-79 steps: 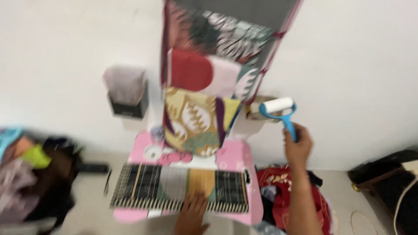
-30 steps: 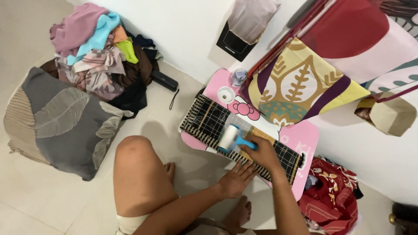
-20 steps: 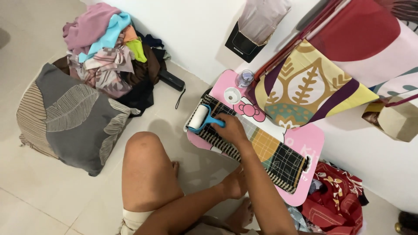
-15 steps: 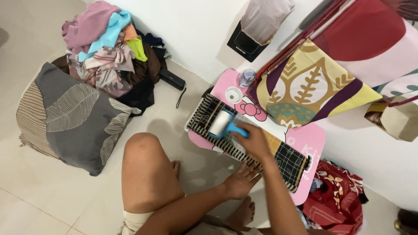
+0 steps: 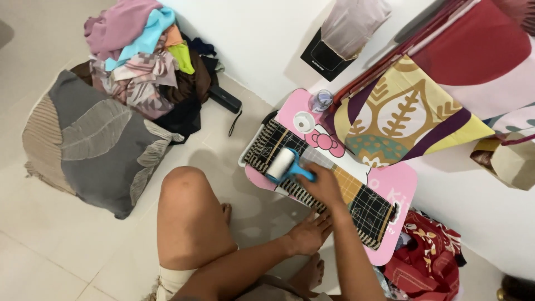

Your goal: Folding a checkered piece of fabric on a small table and then using a lint roller to clean it.

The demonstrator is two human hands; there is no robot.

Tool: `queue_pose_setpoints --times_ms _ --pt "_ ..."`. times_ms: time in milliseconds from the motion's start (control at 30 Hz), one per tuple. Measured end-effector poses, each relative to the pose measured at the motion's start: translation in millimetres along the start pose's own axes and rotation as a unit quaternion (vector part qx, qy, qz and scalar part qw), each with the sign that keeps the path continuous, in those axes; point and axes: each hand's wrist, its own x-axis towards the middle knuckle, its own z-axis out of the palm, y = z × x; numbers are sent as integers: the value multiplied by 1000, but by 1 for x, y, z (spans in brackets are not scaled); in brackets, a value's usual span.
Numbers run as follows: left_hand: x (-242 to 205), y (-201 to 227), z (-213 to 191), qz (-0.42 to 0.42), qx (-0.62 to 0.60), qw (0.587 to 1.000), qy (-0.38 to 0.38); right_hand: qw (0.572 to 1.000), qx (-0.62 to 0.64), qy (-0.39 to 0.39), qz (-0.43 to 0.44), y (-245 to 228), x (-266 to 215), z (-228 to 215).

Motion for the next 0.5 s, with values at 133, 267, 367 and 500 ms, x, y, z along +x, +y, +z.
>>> queue_pose_setpoints --times_ms 133,267,367,500 --pt "-5 -19 2 -71 747 647 131 999 17 -4 -48 -28 34 19" --pt "10 -58 -24 -121 -104 967 198 990 108 58 -75 -9 47 4" --pt "8 -107 -32 -165 -76 931 315 982 133 117 -68 11 29 -35" --pt "2 -143 -80 -283 134 905 289 981 112 157 -4 66 8 -54"
